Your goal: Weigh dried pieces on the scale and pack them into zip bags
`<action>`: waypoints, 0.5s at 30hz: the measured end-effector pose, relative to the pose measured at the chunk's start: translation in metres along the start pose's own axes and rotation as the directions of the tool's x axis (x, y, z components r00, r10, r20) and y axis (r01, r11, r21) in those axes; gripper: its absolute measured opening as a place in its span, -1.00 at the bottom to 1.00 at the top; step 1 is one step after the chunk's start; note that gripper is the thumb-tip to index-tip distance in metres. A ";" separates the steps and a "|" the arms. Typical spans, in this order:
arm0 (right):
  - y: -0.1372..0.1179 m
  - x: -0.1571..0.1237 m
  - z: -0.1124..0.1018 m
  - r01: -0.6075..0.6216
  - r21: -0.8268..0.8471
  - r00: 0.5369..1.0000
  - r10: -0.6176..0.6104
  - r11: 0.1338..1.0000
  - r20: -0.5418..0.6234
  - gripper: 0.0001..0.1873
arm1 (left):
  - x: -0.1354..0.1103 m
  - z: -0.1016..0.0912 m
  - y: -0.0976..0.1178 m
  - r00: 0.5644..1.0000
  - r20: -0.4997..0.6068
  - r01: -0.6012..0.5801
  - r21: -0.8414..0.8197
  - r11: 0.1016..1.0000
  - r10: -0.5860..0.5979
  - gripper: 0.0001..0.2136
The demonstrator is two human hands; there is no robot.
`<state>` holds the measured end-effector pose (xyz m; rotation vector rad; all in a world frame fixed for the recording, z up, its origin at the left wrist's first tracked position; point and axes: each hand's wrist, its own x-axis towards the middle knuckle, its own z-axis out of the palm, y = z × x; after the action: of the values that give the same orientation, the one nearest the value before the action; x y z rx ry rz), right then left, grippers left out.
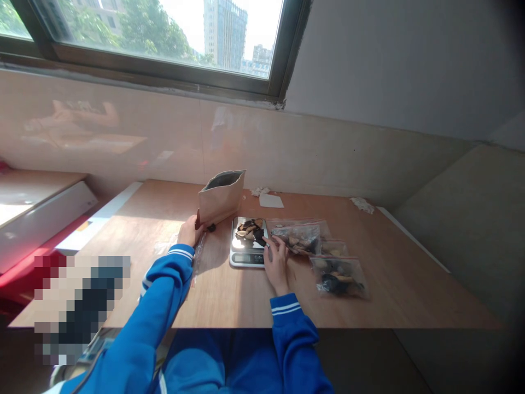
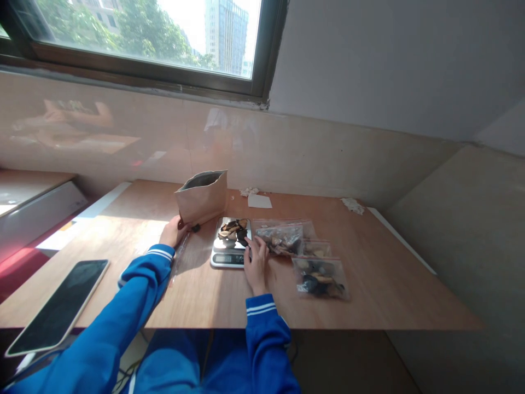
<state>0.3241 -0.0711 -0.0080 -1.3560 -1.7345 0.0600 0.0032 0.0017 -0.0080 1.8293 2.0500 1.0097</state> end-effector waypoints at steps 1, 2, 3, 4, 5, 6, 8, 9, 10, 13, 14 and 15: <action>0.000 0.000 0.000 0.003 0.006 1.000 -0.003 1.000 -0.004 -0.66 | 0.000 0.000 0.000 1.000 0.003 -0.001 -0.001 1.000 0.001 -0.61; 0.000 0.000 0.000 0.007 0.011 1.000 -0.007 1.000 -0.009 -0.66 | 0.000 0.000 0.000 1.000 0.005 -0.001 -0.001 1.000 0.001 -0.61; -0.001 0.001 -0.001 0.011 0.014 1.000 -0.010 1.000 -0.017 -0.66 | 0.000 0.000 0.000 1.000 0.006 -0.001 0.001 1.000 0.001 -0.61; -0.001 0.001 -0.001 0.014 0.016 1.000 -0.013 1.000 -0.025 -0.66 | 0.000 0.000 -0.001 1.000 0.007 0.001 0.006 1.000 -0.001 -0.61; -0.001 0.001 -0.001 0.016 0.016 0.999 -0.015 1.000 -0.033 -0.67 | 0.000 0.001 -0.001 1.000 0.007 0.002 0.012 1.000 -0.002 -0.61; -0.001 0.001 -0.001 0.017 0.017 0.999 -0.017 1.000 -0.042 -0.67 | 0.000 0.001 -0.001 1.000 0.007 0.002 0.018 1.000 -0.002 -0.61; -0.001 0.001 -0.002 0.018 0.018 0.998 -0.017 1.000 -0.058 -0.68 | 0.001 0.001 -0.001 1.000 0.008 0.002 0.027 1.000 -0.002 -0.62; -0.001 0.001 -0.002 0.019 0.019 0.998 -0.017 1.000 -0.065 -0.68 | 0.001 0.000 -0.001 1.000 0.009 0.001 0.030 1.000 -0.002 -0.62; -0.001 0.002 -0.002 0.019 0.022 0.997 -0.017 1.000 -0.073 -0.68 | 0.000 0.000 0.000 1.000 0.010 0.002 0.033 0.999 -0.002 -0.63; -0.002 0.002 -0.003 0.017 0.033 0.996 -0.014 0.999 -0.092 -0.68 | 0.000 -0.001 0.002 1.000 0.015 0.015 0.042 0.999 -0.016 -0.63; -0.002 0.002 -0.003 0.015 0.037 0.995 -0.012 0.999 -0.097 -0.68 | 0.000 -0.002 0.002 1.000 0.014 0.020 0.042 0.999 -0.021 -0.63; -0.002 0.002 -0.003 0.013 0.041 0.995 -0.008 0.999 -0.102 -0.68 | 0.000 -0.002 0.003 1.000 0.012 0.023 0.040 0.999 -0.024 -0.63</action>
<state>0.3250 -0.0722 -0.0042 -1.2976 -1.6467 0.0206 0.0044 0.0008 -0.0048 1.8217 2.0942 0.9557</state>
